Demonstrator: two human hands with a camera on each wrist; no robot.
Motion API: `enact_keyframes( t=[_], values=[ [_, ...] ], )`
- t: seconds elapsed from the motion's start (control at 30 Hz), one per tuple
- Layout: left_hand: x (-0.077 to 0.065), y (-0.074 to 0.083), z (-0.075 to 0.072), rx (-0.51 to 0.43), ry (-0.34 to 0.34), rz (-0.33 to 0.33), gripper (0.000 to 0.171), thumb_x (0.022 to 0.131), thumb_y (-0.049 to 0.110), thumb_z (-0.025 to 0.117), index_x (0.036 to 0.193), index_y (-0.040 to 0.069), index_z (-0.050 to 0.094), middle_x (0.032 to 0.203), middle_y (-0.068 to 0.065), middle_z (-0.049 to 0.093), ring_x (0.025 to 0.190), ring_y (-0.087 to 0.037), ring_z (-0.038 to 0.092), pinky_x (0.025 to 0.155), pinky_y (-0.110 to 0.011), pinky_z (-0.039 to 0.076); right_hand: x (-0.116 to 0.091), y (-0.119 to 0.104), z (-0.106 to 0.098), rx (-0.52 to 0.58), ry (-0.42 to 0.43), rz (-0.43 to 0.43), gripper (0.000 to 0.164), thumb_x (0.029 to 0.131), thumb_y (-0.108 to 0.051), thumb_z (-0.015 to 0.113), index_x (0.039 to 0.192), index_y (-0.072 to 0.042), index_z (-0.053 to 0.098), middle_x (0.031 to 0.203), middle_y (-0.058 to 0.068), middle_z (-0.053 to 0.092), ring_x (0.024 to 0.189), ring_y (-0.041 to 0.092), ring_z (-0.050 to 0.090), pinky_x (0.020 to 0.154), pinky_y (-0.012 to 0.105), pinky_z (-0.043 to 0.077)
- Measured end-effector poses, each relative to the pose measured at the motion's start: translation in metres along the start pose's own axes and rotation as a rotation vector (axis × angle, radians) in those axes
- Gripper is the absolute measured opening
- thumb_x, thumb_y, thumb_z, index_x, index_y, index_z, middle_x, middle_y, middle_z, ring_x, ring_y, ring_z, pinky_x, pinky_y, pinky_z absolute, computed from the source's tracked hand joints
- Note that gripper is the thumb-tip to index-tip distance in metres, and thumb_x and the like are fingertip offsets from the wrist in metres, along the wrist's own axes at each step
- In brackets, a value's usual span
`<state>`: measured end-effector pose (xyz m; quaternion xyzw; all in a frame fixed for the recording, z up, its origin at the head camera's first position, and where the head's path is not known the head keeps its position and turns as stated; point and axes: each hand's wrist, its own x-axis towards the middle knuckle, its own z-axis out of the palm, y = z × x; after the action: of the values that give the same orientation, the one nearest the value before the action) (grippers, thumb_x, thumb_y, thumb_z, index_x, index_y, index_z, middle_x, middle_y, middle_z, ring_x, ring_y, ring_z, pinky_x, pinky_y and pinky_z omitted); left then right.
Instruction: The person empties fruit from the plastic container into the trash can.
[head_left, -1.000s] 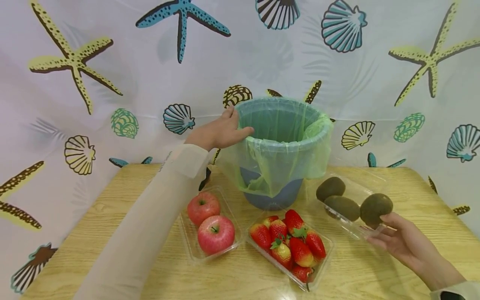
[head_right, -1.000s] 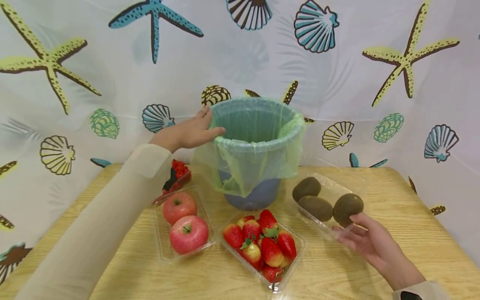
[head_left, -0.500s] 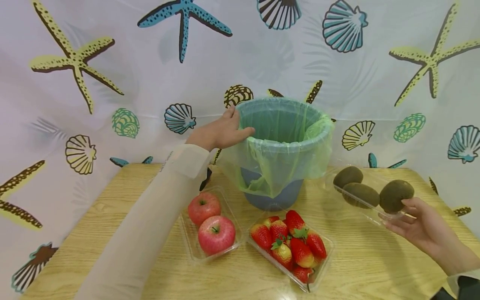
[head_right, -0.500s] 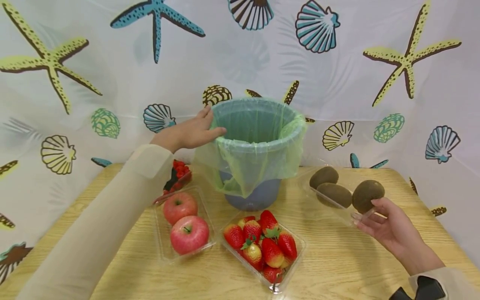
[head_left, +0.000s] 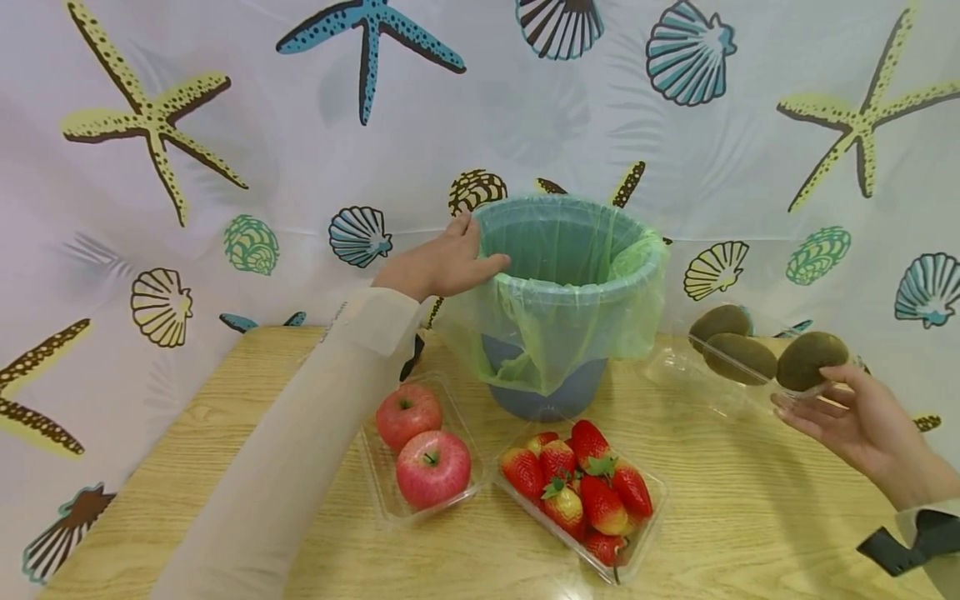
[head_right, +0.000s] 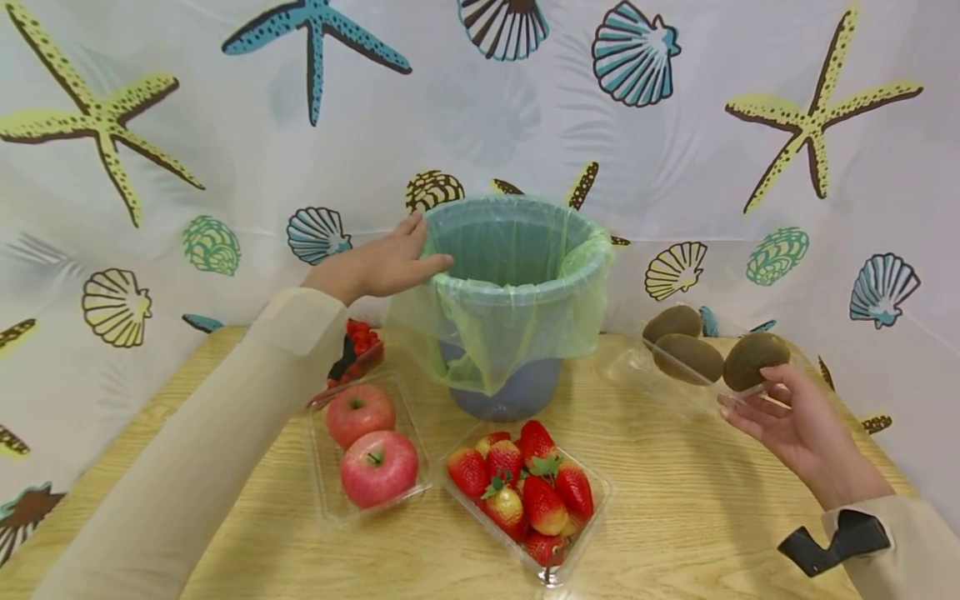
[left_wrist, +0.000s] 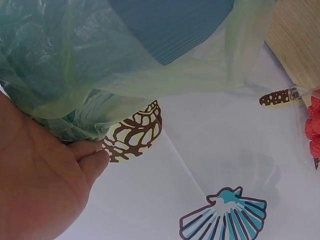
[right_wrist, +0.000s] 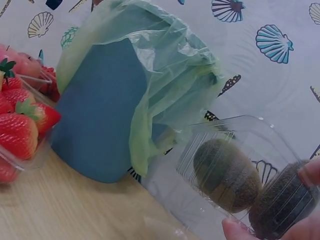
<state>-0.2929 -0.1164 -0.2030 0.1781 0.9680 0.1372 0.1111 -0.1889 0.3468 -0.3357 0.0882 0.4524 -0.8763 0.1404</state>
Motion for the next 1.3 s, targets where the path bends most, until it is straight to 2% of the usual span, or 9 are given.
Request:
enact_keyframes(
  t=[0.23,0.3,0.47,0.67,0.87,0.97,1.07,1.2,1.3],
  values=[
    [-0.001,0.000,0.001,-0.003,-0.002,0.000,0.085,0.099,0.055,0.029,0.150,0.002,-0.014,0.156,-0.014,-0.025,0.147,-0.026,-0.016,0.119,-0.047,0.011,0.006,-0.014,0.010,0.078,0.007,0.015,0.063,0.102,-0.028,0.039,0.143,-0.036,-0.007,0.157,-0.002,-0.020,0.083,0.032,0.067,0.106,0.035,0.041],
    [-0.001,0.000,0.000,-0.003,-0.001,-0.007,0.085,0.099,0.055,0.028,0.150,0.002,-0.014,0.156,-0.013,-0.026,0.147,-0.026,-0.015,0.119,-0.047,0.012,0.008,-0.020,0.014,0.101,0.004,0.014,0.072,0.102,-0.028,0.040,0.144,-0.038,-0.018,0.153,-0.009,-0.031,0.107,0.037,0.061,0.107,0.036,0.039],
    [-0.001,-0.001,0.000,-0.004,0.003,0.003,0.085,0.099,0.055,0.028,0.150,0.002,-0.015,0.156,-0.013,-0.025,0.147,-0.026,-0.015,0.119,-0.047,0.011,0.008,-0.031,0.030,0.120,0.014,-0.015,0.073,0.102,-0.029,0.039,0.143,-0.038,-0.021,0.154,-0.014,-0.028,0.149,0.019,-0.002,0.107,0.038,0.040],
    [-0.001,-0.003,0.000,0.014,-0.003,0.013,0.086,0.099,0.056,0.028,0.150,0.003,-0.015,0.157,-0.013,-0.024,0.147,-0.026,-0.015,0.119,-0.047,0.008,0.014,-0.048,0.039,0.111,-0.008,-0.081,0.069,0.102,-0.027,0.039,0.142,-0.043,-0.016,0.155,-0.014,-0.021,0.149,0.018,-0.009,0.110,0.039,0.037],
    [-0.002,-0.003,-0.001,0.040,-0.002,0.009,0.085,0.099,0.057,0.027,0.151,0.002,-0.012,0.158,-0.014,-0.022,0.147,-0.027,-0.013,0.119,-0.047,0.010,0.088,-0.083,-0.057,0.073,-0.117,-0.193,0.043,0.102,-0.029,0.044,0.140,-0.036,0.024,0.148,0.005,0.023,0.138,0.042,0.032,0.116,0.049,0.023],
    [-0.002,-0.001,-0.001,0.040,0.004,0.010,0.085,0.099,0.057,0.027,0.151,0.001,-0.011,0.158,-0.015,-0.020,0.148,-0.028,-0.011,0.119,-0.046,0.011,0.142,-0.105,-0.123,0.055,-0.147,-0.240,0.034,0.102,-0.030,0.044,0.134,-0.032,0.035,0.137,0.010,0.034,0.126,0.044,0.046,0.116,0.052,0.020],
    [0.000,0.000,0.000,0.038,0.005,0.001,0.086,0.098,0.057,0.028,0.151,0.001,-0.010,0.158,-0.015,-0.020,0.148,-0.028,-0.009,0.119,-0.046,0.013,0.173,-0.121,-0.147,0.028,-0.123,-0.240,0.045,0.100,-0.035,0.048,0.138,-0.039,0.026,0.144,0.004,0.028,0.133,0.041,0.040,0.116,0.052,0.020],
    [0.002,0.000,0.000,0.048,0.005,-0.013,0.086,0.098,0.057,0.028,0.151,0.000,-0.010,0.158,-0.015,-0.021,0.148,-0.029,-0.008,0.119,-0.046,0.013,0.163,-0.124,-0.107,0.089,-0.242,-0.194,0.052,0.099,-0.033,0.050,0.141,-0.042,0.020,0.151,0.001,0.024,0.140,0.039,0.031,0.116,0.054,0.019],
    [0.003,0.000,0.000,0.054,0.005,-0.022,0.085,0.099,0.056,0.028,0.151,0.000,-0.010,0.158,-0.015,-0.020,0.148,-0.029,-0.008,0.119,-0.046,0.013,0.119,-0.112,-0.025,0.107,-0.222,-0.170,0.063,0.098,-0.032,0.054,0.144,-0.039,0.011,0.157,0.000,0.011,0.146,0.033,0.019,0.116,0.049,0.023]
  ],
)
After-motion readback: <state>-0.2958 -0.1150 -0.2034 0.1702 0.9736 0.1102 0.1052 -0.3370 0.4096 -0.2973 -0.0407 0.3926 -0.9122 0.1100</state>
